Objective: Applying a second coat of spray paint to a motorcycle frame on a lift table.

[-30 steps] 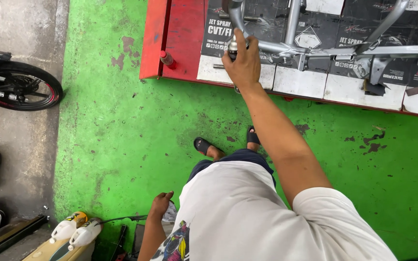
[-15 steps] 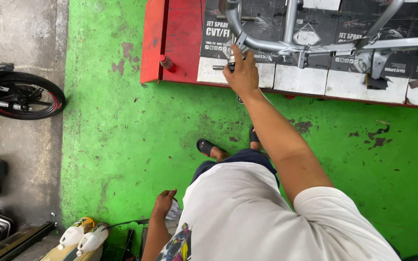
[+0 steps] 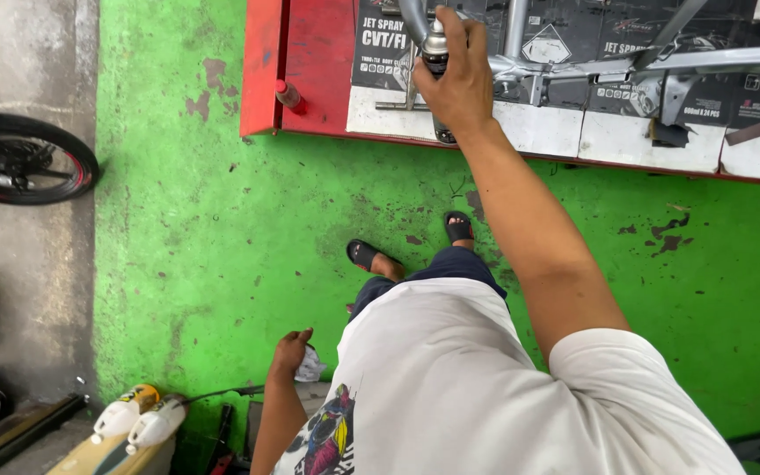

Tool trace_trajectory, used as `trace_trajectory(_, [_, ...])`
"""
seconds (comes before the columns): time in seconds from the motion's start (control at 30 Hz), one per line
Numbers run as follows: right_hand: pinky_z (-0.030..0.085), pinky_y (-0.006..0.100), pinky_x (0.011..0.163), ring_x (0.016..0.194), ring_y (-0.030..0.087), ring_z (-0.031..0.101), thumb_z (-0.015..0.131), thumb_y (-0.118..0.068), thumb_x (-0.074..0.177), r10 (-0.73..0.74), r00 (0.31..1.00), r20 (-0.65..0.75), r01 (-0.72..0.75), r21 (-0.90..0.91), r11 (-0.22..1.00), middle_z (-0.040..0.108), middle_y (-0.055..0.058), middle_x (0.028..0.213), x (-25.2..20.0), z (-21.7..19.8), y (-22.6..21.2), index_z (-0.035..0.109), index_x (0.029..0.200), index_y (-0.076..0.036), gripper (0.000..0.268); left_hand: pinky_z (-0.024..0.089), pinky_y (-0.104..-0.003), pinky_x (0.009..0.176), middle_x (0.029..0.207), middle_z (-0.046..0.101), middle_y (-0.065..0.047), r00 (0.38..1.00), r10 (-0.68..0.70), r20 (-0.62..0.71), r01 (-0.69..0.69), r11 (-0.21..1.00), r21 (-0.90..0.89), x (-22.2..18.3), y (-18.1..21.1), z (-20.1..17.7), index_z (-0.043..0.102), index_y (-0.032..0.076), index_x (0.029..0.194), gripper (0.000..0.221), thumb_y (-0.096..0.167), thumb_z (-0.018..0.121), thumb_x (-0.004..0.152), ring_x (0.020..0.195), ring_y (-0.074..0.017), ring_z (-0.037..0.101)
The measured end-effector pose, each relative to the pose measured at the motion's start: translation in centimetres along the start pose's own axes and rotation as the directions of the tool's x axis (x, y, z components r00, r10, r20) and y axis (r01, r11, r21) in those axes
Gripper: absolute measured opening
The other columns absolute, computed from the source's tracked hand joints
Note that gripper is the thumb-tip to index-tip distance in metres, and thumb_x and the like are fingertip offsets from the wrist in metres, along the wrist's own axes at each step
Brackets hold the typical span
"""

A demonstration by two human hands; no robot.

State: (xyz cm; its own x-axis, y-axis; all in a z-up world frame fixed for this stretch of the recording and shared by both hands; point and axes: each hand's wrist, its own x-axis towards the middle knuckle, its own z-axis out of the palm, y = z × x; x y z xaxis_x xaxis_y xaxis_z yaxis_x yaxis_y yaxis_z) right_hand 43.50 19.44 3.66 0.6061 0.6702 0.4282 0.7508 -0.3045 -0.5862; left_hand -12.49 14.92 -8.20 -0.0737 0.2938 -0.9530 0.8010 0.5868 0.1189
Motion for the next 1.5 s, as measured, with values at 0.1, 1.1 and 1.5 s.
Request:
trace_trajectory(0.1, [0.053,0.04,0.046,0.076,0.03,0.06,0.078,-0.016,0.093,-0.049,0.993,0.106,0.055,-0.061,0.997,0.047,0.018,0.117,-0.4,-0.9,0.4,0.041,0.141,-0.024,0.061,0.053,-0.045,0.084,0.098,0.075,-0.022,0.998,0.03,-0.049,-0.029,1.0,0.01,-1.6,0.7,2.1,0.061,-0.001,0.138,0.055,0.04,0.056,0.102,0.075,-0.0273,0.066])
trace_trajectory(1.1, [0.019,0.071,0.118,0.147,0.056,0.019,0.075,-0.017,0.102,0.029,0.883,0.468,-0.194,0.31,0.931,0.035,0.033,0.158,6.6,-5.8,13.8,0.027,0.156,-0.016,0.072,0.041,-0.052,0.113,0.134,0.067,-0.024,0.958,-0.239,-0.161,0.181,0.934,-0.308,-14.2,-3.6,33.8,0.066,-0.002,0.13,0.058,0.045,0.06,0.097,0.128,-0.0398,0.059])
trace_trajectory(1.5, [0.053,0.048,0.091,0.105,0.031,0.061,0.072,-0.022,0.093,0.118,0.761,0.638,-0.301,0.185,0.936,0.051,0.018,0.128,4.0,-7.3,16.3,0.036,0.148,-0.024,0.065,0.046,-0.048,0.096,0.103,0.079,-0.015,0.965,-0.155,-0.212,0.111,0.973,-0.203,-14.5,-1.2,32.8,0.073,0.004,0.106,0.046,0.047,0.06,0.095,0.104,-0.0324,0.067])
